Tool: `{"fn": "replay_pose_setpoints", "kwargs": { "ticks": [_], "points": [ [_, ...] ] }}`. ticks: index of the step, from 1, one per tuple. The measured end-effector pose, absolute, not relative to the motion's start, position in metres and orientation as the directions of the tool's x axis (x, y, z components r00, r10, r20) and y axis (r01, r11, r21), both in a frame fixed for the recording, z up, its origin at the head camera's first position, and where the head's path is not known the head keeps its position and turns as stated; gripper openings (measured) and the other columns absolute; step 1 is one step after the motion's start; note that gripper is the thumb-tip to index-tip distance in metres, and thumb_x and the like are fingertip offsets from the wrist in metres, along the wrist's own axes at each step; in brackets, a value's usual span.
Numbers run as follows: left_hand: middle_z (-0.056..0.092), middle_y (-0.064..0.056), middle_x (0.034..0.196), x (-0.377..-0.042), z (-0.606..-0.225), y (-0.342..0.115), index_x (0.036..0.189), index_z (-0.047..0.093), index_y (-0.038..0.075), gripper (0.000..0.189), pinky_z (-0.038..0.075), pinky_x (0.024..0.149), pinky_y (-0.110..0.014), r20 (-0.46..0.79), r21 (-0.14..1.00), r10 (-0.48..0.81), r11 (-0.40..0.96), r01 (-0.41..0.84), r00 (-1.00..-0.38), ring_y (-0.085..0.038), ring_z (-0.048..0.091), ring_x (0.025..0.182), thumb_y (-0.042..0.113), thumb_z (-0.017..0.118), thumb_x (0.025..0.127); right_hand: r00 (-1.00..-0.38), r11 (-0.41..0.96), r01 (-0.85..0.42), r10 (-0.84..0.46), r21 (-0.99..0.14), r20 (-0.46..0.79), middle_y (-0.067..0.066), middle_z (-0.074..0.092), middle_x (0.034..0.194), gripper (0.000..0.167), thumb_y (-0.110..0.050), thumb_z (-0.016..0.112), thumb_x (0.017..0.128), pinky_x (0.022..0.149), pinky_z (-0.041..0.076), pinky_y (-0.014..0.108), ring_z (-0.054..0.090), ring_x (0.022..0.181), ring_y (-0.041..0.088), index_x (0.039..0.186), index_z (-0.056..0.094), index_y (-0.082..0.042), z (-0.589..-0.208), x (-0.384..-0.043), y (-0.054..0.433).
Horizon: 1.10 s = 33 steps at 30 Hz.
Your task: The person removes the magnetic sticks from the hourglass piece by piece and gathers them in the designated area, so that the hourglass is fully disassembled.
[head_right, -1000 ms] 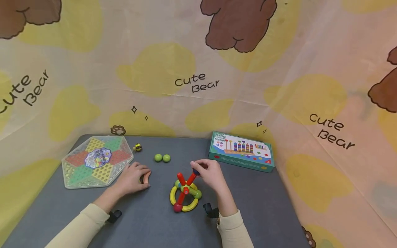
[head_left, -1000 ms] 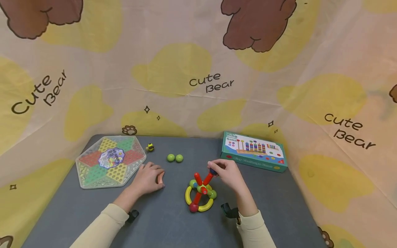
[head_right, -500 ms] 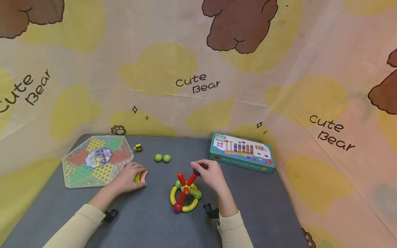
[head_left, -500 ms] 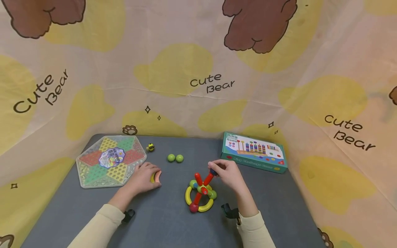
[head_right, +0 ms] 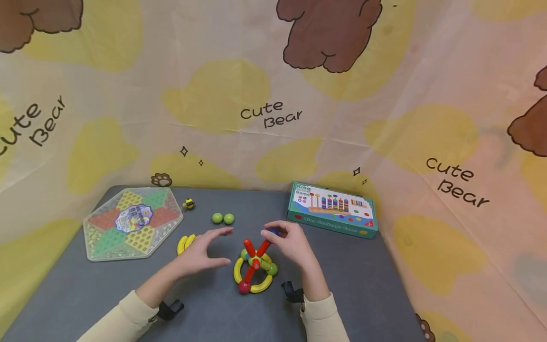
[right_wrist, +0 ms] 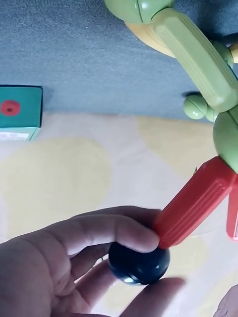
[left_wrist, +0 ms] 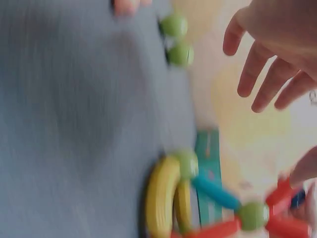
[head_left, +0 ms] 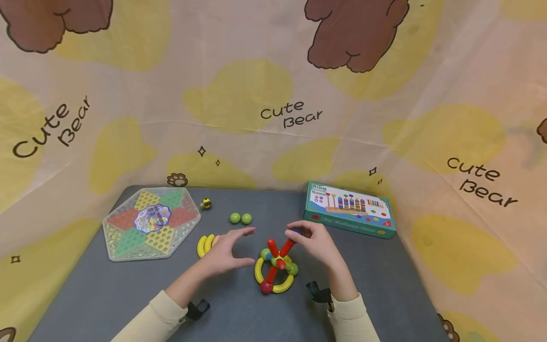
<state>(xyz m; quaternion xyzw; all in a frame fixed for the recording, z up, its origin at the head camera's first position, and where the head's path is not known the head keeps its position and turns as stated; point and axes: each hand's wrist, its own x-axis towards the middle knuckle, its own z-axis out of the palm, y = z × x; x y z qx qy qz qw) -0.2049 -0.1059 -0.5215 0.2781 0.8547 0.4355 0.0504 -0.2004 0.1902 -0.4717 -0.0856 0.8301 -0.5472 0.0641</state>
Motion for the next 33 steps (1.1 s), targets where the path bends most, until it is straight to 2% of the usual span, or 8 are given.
{"fn": "replay_pose_setpoints", "kwargs": {
  "ticks": [4, 6, 10, 13, 18, 20, 25, 33],
  "points": [
    [0.056, 0.001, 0.145, -0.199, -0.526, -0.078, 0.154, 0.037, 0.027, 0.088, 0.024, 0.113, -0.069, 0.070, 0.884, 0.557, 0.349, 0.310, -0.828, -0.032, 0.043, 0.140, 0.022, 0.085, 0.080, -0.956, 0.330, -0.095, -0.293, -0.939, -0.006, 0.017, 0.070, 0.120, 0.037, -0.021, 0.079, 0.089, 0.087, 0.058, 0.030, 0.071, 0.100, 0.023, 0.123, 0.070, -0.010, -0.472, -0.198, 0.195],
    [0.057, 0.001, 0.141, -0.197, -0.529, -0.065, 0.153, 0.038, 0.029, 0.088, 0.030, 0.109, -0.069, 0.049, 0.890, 0.549, 0.355, 0.285, -0.835, -0.034, 0.043, 0.136, 0.023, 0.086, 0.079, -0.954, 0.323, -0.097, -0.301, -0.942, -0.005, 0.017, 0.069, 0.121, 0.037, -0.021, 0.080, 0.088, 0.087, 0.058, 0.029, 0.071, 0.102, 0.022, 0.122, 0.070, -0.013, -0.473, -0.198, 0.196],
    [0.059, 0.001, 0.120, -0.195, -0.535, -0.040, 0.146, 0.049, 0.029, 0.074, 0.043, 0.091, -0.051, 0.045, 0.874, 0.517, 0.394, 0.285, -0.855, -0.031, 0.045, 0.118, 0.029, 0.084, 0.082, -0.964, 0.358, -0.100, -0.265, -0.928, 0.002, 0.012, 0.070, 0.116, 0.034, -0.023, 0.079, 0.088, 0.084, 0.059, 0.030, 0.071, 0.098, 0.022, 0.120, 0.071, -0.013, -0.473, -0.197, 0.196],
    [0.061, 0.004, 0.115, -0.194, -0.539, -0.030, 0.138, 0.055, 0.026, 0.062, 0.037, 0.086, -0.044, 0.064, 0.878, 0.501, 0.383, 0.288, -0.863, -0.026, 0.047, 0.110, 0.029, 0.084, 0.083, -0.966, 0.370, -0.099, -0.260, -0.924, 0.000, 0.010, 0.069, 0.114, 0.035, -0.023, 0.077, 0.091, 0.084, 0.060, 0.034, 0.072, 0.096, 0.022, 0.122, 0.069, -0.011, -0.474, -0.197, 0.195],
    [0.068, 0.007, 0.115, -0.192, -0.541, -0.027, 0.129, 0.058, 0.024, 0.050, 0.046, 0.082, -0.039, 0.070, 0.922, 0.507, 0.297, 0.249, -0.859, -0.020, 0.057, 0.096, 0.022, 0.083, 0.085, -0.954, 0.335, -0.085, -0.299, -0.938, -0.021, 0.017, 0.065, 0.117, 0.034, -0.019, 0.068, 0.098, 0.088, 0.059, 0.043, 0.073, 0.092, 0.025, 0.129, 0.062, -0.005, -0.476, -0.197, 0.193],
    [0.069, 0.007, 0.110, -0.193, -0.542, -0.027, 0.129, 0.058, 0.023, 0.049, 0.050, 0.073, -0.033, 0.061, 0.935, 0.514, 0.271, 0.230, -0.856, -0.021, 0.056, 0.088, 0.020, 0.081, 0.086, -0.952, 0.325, -0.074, -0.304, -0.943, -0.030, 0.021, 0.064, 0.120, 0.034, -0.019, 0.062, 0.101, 0.088, 0.059, 0.043, 0.073, 0.091, 0.024, 0.131, 0.059, -0.003, -0.477, -0.197, 0.192],
    [0.067, 0.007, 0.100, -0.193, -0.543, -0.027, 0.128, 0.059, 0.023, 0.047, 0.049, 0.061, -0.026, 0.061, 0.939, 0.513, 0.262, 0.224, -0.856, -0.019, 0.056, 0.082, 0.018, 0.080, 0.087, -0.961, 0.302, -0.028, -0.270, -0.953, -0.057, 0.023, 0.064, 0.124, 0.036, -0.021, 0.053, 0.106, 0.083, 0.060, 0.040, 0.073, 0.089, 0.025, 0.136, 0.053, -0.001, -0.481, -0.199, 0.189],
    [0.061, -0.003, 0.083, -0.191, -0.545, -0.033, 0.126, 0.060, 0.022, 0.045, 0.048, 0.056, -0.025, 0.070, 0.949, 0.521, 0.228, 0.218, -0.850, -0.018, 0.055, 0.069, 0.021, 0.082, 0.086, -0.980, 0.320, -0.019, -0.195, -0.947, -0.046, 0.018, 0.068, 0.118, 0.038, -0.027, 0.056, 0.105, 0.080, 0.060, 0.047, 0.071, 0.097, 0.028, 0.137, 0.055, -0.008, -0.482, -0.207, 0.186]
  ]
}}
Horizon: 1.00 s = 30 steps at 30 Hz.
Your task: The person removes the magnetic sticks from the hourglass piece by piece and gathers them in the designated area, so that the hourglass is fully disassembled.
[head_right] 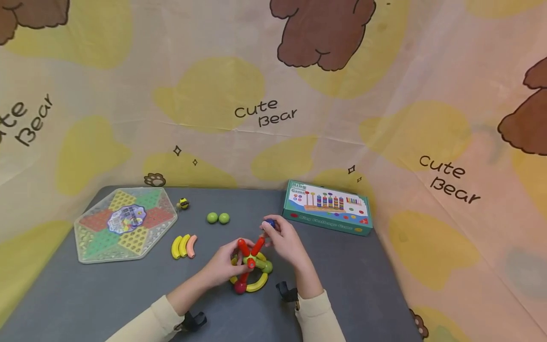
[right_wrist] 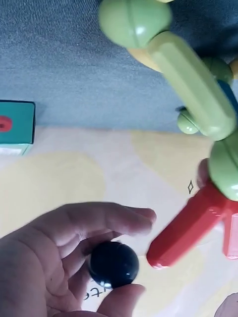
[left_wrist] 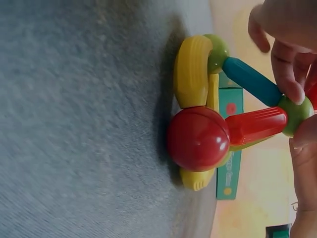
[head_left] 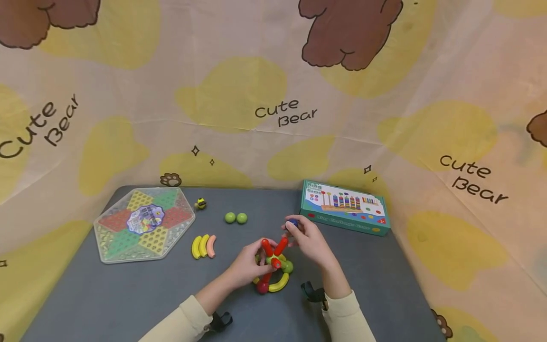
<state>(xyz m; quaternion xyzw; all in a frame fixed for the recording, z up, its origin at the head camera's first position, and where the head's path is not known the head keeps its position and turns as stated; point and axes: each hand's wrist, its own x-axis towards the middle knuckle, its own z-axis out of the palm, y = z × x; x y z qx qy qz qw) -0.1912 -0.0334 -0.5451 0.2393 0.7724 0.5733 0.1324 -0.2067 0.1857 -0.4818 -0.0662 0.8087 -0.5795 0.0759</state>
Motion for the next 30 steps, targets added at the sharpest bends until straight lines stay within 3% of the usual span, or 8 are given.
{"fn": "replay_pose_setpoints", "kwargs": {
  "ticks": [5, 9, 13, 17, 19, 24, 30],
  "points": [
    [0.058, -0.004, 0.078, -0.188, -0.544, -0.042, 0.126, 0.060, 0.022, 0.045, 0.046, 0.054, -0.024, 0.073, 0.955, 0.523, 0.209, 0.211, -0.849, -0.016, 0.053, 0.066, 0.016, 0.080, 0.086, -0.973, 0.390, -0.070, -0.231, -0.918, -0.023, 0.013, 0.069, 0.105, 0.037, -0.038, 0.066, 0.098, 0.075, 0.060, 0.041, 0.068, 0.085, 0.020, 0.132, 0.064, -0.022, -0.487, -0.223, 0.183],
    [0.057, -0.003, 0.078, -0.186, -0.544, -0.047, 0.126, 0.061, 0.023, 0.046, 0.046, 0.055, -0.023, 0.089, 0.950, 0.517, 0.212, 0.229, -0.851, -0.014, 0.053, 0.067, 0.016, 0.081, 0.086, -0.967, 0.469, -0.122, -0.254, -0.875, -0.002, 0.006, 0.067, 0.098, 0.036, -0.042, 0.071, 0.093, 0.067, 0.053, 0.035, 0.060, 0.075, 0.021, 0.127, 0.068, -0.029, -0.498, -0.246, 0.177],
    [0.058, -0.004, 0.079, -0.185, -0.547, -0.049, 0.126, 0.061, 0.022, 0.046, 0.047, 0.057, -0.025, 0.097, 0.946, 0.512, 0.219, 0.239, -0.854, -0.014, 0.054, 0.068, 0.015, 0.081, 0.085, -0.961, 0.538, -0.155, -0.278, -0.828, 0.000, 0.003, 0.070, 0.113, 0.035, -0.035, 0.074, 0.093, 0.075, 0.056, 0.033, 0.064, 0.091, 0.021, 0.126, 0.070, -0.024, -0.516, -0.275, 0.165],
    [0.060, -0.010, 0.081, -0.186, -0.551, -0.050, 0.127, 0.061, 0.018, 0.046, 0.047, 0.057, -0.026, 0.099, 0.945, 0.514, 0.220, 0.243, -0.852, -0.016, 0.054, 0.069, 0.009, 0.079, 0.086, -0.959, 0.571, -0.138, -0.281, -0.809, -0.035, 0.009, 0.070, 0.122, 0.038, -0.023, 0.076, 0.092, 0.087, 0.058, 0.039, 0.068, 0.105, 0.025, 0.127, 0.068, -0.013, -0.535, -0.299, 0.150],
    [0.060, -0.015, 0.084, -0.184, -0.544, -0.051, 0.127, 0.061, 0.014, 0.045, 0.047, 0.059, -0.026, 0.107, 0.946, 0.515, 0.209, 0.246, -0.850, -0.018, 0.054, 0.070, 0.006, 0.078, 0.086, -0.962, 0.575, -0.121, -0.269, -0.809, -0.048, 0.011, 0.071, 0.119, 0.037, -0.020, 0.078, 0.090, 0.088, 0.058, 0.040, 0.069, 0.104, 0.026, 0.125, 0.068, -0.010, -0.542, -0.307, 0.143],
    [0.057, -0.025, 0.089, -0.178, -0.519, -0.054, 0.126, 0.059, 0.004, 0.045, 0.049, 0.063, -0.029, 0.147, 0.950, 0.516, 0.165, 0.266, -0.844, -0.022, 0.054, 0.071, 0.001, 0.076, 0.085, -0.957, 0.622, -0.114, -0.277, -0.775, -0.082, 0.006, 0.073, 0.110, 0.032, -0.022, 0.082, 0.087, 0.084, 0.057, 0.036, 0.067, 0.095, 0.020, 0.117, 0.073, -0.016, -0.556, -0.321, 0.133],
    [0.057, -0.030, 0.085, -0.186, -0.536, -0.055, 0.132, 0.053, 0.003, 0.054, 0.049, 0.064, -0.029, 0.081, 0.964, 0.518, 0.177, 0.200, -0.852, -0.021, 0.055, 0.069, 0.000, 0.076, 0.084, -0.950, 0.658, -0.123, -0.294, -0.743, -0.103, 0.004, 0.074, 0.108, 0.033, -0.024, 0.081, 0.087, 0.081, 0.056, 0.032, 0.065, 0.089, 0.016, 0.119, 0.074, -0.017, -0.564, -0.326, 0.123]
  ]
}}
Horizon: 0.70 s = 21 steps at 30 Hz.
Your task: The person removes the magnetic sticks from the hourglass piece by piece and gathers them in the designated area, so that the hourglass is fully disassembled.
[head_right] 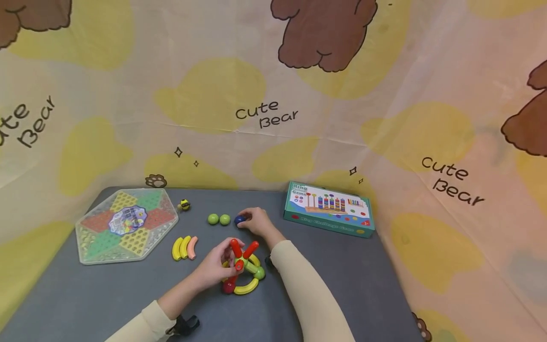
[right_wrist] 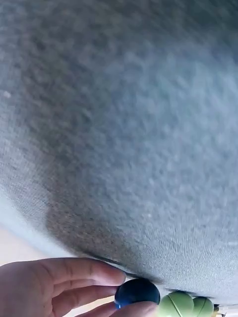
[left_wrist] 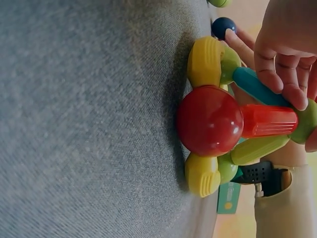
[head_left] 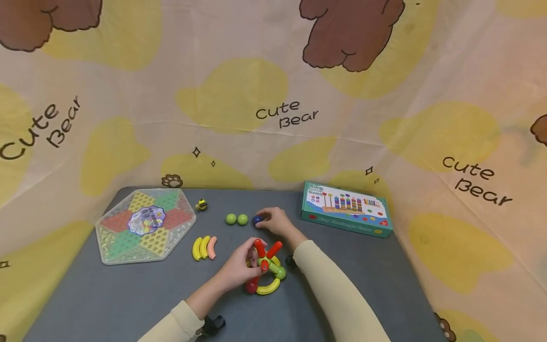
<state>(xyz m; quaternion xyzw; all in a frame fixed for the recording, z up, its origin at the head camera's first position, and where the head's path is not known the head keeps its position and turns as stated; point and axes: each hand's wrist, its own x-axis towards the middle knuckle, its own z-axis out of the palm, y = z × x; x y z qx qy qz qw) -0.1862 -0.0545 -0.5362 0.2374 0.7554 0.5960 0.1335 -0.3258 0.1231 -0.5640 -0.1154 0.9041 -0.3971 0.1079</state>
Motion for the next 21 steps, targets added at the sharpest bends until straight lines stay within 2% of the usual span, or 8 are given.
{"fn": "replay_pose_setpoints", "kwargs": {
  "ticks": [6, 12, 17, 21],
  "points": [
    [0.060, -0.021, 0.084, -0.190, -0.554, -0.055, 0.130, 0.052, 0.004, 0.052, 0.049, 0.063, -0.027, 0.115, 0.960, 0.512, 0.163, 0.228, -0.851, -0.017, 0.057, 0.069, 0.003, 0.077, 0.085, -0.951, 0.652, -0.139, -0.299, -0.745, -0.084, 0.004, 0.073, 0.114, 0.036, -0.023, 0.080, 0.088, 0.083, 0.056, 0.032, 0.067, 0.093, 0.016, 0.122, 0.072, -0.015, -0.567, -0.327, 0.118],
    [0.058, -0.019, 0.081, -0.189, -0.556, -0.053, 0.128, 0.049, 0.007, 0.055, 0.051, 0.066, -0.027, 0.154, 0.963, 0.513, 0.113, 0.244, -0.845, -0.016, 0.057, 0.070, 0.011, 0.081, 0.084, -0.960, 0.566, -0.100, -0.271, -0.818, -0.071, 0.010, 0.070, 0.124, 0.043, -0.020, 0.077, 0.091, 0.089, 0.058, 0.039, 0.068, 0.108, 0.026, 0.131, 0.066, -0.009, -0.552, -0.319, 0.129],
    [0.058, -0.018, 0.077, -0.187, -0.556, -0.051, 0.127, 0.049, 0.008, 0.062, 0.048, 0.064, -0.026, 0.126, 0.965, 0.457, 0.151, 0.216, -0.881, -0.015, 0.055, 0.068, 0.018, 0.087, 0.080, -0.975, 0.488, -0.113, -0.221, -0.866, 0.003, 0.009, 0.070, 0.124, 0.037, -0.021, 0.073, 0.094, 0.086, 0.059, 0.037, 0.069, 0.108, 0.026, 0.130, 0.067, -0.011, -0.534, -0.305, 0.138],
    [0.059, -0.010, 0.075, -0.185, -0.555, -0.049, 0.119, 0.054, 0.011, 0.056, 0.049, 0.061, -0.025, 0.084, 0.958, 0.393, 0.222, 0.183, -0.916, -0.014, 0.056, 0.066, 0.022, 0.089, 0.077, -0.979, 0.369, -0.136, -0.191, -0.919, 0.068, 0.009, 0.071, 0.122, 0.033, -0.026, 0.071, 0.096, 0.081, 0.060, 0.035, 0.070, 0.103, 0.025, 0.127, 0.068, -0.013, -0.521, -0.285, 0.146]
  ]
}}
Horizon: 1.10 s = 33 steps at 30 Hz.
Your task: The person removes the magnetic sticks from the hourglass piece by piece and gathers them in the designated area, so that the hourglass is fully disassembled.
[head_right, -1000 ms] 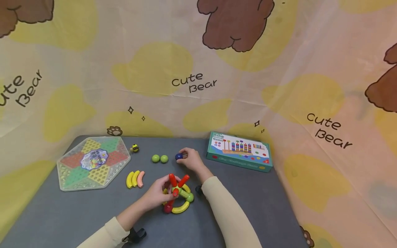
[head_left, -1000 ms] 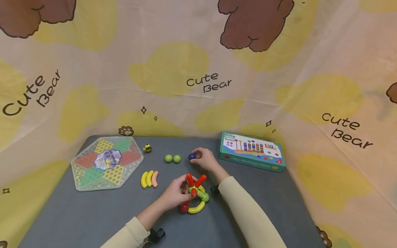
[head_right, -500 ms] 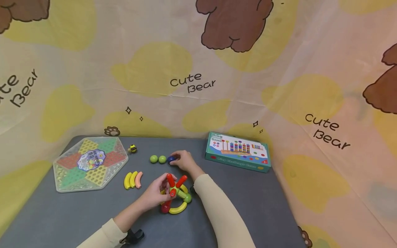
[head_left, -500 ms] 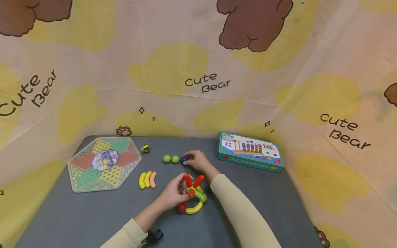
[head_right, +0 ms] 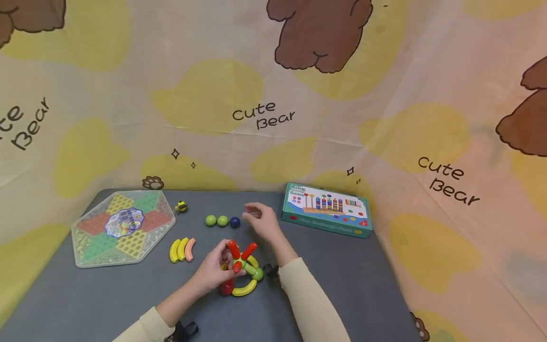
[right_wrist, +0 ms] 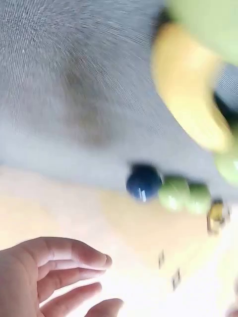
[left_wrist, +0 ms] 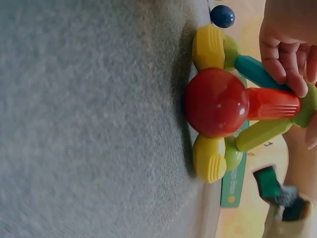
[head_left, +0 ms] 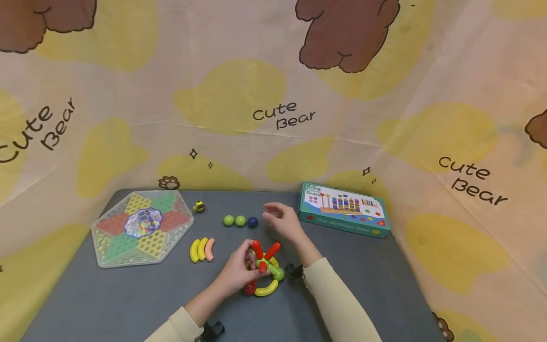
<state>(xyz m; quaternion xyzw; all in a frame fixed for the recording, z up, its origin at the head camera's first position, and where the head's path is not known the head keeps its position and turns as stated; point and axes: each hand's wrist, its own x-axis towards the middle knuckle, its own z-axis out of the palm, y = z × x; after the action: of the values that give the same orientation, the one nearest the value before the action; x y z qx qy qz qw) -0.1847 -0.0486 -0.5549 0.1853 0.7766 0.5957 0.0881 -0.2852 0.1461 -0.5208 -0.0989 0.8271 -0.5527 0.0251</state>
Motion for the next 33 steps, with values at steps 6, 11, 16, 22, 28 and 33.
{"fn": "replay_pose_setpoints", "kwargs": {
  "ticks": [6, 11, 16, 22, 28, 33],
  "points": [
    [0.061, 0.000, 0.073, -0.181, -0.555, -0.045, 0.111, 0.060, 0.016, 0.045, 0.050, 0.061, -0.025, 0.045, 0.952, 0.327, 0.272, 0.140, -0.944, -0.014, 0.057, 0.066, 0.023, 0.089, 0.078, -0.988, 0.196, -0.110, -0.128, -0.974, 0.086, 0.012, 0.073, 0.115, 0.029, -0.028, 0.067, 0.098, 0.082, 0.060, 0.037, 0.068, 0.104, 0.038, 0.122, 0.070, -0.012, -0.494, -0.244, 0.158],
    [0.063, -0.002, 0.074, -0.178, -0.557, -0.045, 0.110, 0.062, 0.013, 0.045, 0.051, 0.063, -0.025, 0.024, 0.963, 0.265, 0.254, 0.094, -0.964, -0.015, 0.059, 0.067, 0.021, 0.090, 0.076, -0.998, 0.008, -0.029, -0.064, -1.000, 0.028, 0.019, 0.070, 0.116, 0.035, -0.033, 0.057, 0.104, 0.082, 0.059, 0.031, 0.066, 0.105, 0.039, 0.121, 0.069, -0.005, -0.486, -0.214, 0.158],
    [0.066, -0.002, 0.076, -0.176, -0.559, -0.043, 0.106, 0.065, 0.013, 0.040, 0.052, 0.066, -0.025, 0.024, 0.972, 0.230, 0.221, 0.076, -0.973, -0.015, 0.062, 0.070, 0.021, 0.090, 0.075, -0.998, -0.081, 0.017, 0.055, -0.997, -0.022, 0.017, 0.068, 0.112, 0.037, -0.034, 0.061, 0.102, 0.077, 0.057, 0.026, 0.064, 0.099, 0.029, 0.119, 0.068, -0.002, -0.493, -0.192, 0.158],
    [0.067, 0.000, 0.078, -0.174, -0.561, -0.044, 0.101, 0.066, 0.017, 0.038, 0.054, 0.066, -0.026, 0.039, 0.973, 0.208, 0.213, 0.085, -0.977, -0.015, 0.063, 0.070, 0.026, 0.091, 0.074, -0.999, 0.063, 0.028, 0.046, -0.998, -0.025, 0.010, 0.069, 0.115, 0.037, -0.022, 0.080, 0.088, 0.085, 0.055, 0.026, 0.064, 0.102, 0.024, 0.120, 0.069, -0.008, -0.505, -0.174, 0.157],
    [0.067, 0.001, 0.080, -0.172, -0.561, -0.044, 0.101, 0.066, 0.020, 0.037, 0.056, 0.070, -0.027, 0.021, 0.972, 0.192, 0.227, 0.065, -0.981, -0.017, 0.064, 0.074, 0.029, 0.091, 0.074, -0.998, 0.111, 0.050, -0.029, -0.993, -0.053, 0.012, 0.072, 0.112, 0.033, -0.023, 0.081, 0.087, 0.084, 0.056, 0.027, 0.067, 0.099, 0.023, 0.115, 0.072, -0.008, -0.513, -0.168, 0.156],
    [0.066, 0.003, 0.081, -0.170, -0.560, -0.043, 0.101, 0.067, 0.021, 0.035, 0.055, 0.072, -0.026, 0.029, 0.968, 0.178, 0.239, 0.071, -0.984, -0.016, 0.063, 0.077, 0.027, 0.091, 0.075, -0.994, 0.166, 0.067, -0.069, -0.984, -0.079, 0.010, 0.075, 0.103, 0.041, -0.031, 0.082, 0.085, 0.082, 0.059, 0.028, 0.073, 0.093, 0.021, 0.114, 0.073, -0.003, -0.516, -0.166, 0.158]
  ]
}}
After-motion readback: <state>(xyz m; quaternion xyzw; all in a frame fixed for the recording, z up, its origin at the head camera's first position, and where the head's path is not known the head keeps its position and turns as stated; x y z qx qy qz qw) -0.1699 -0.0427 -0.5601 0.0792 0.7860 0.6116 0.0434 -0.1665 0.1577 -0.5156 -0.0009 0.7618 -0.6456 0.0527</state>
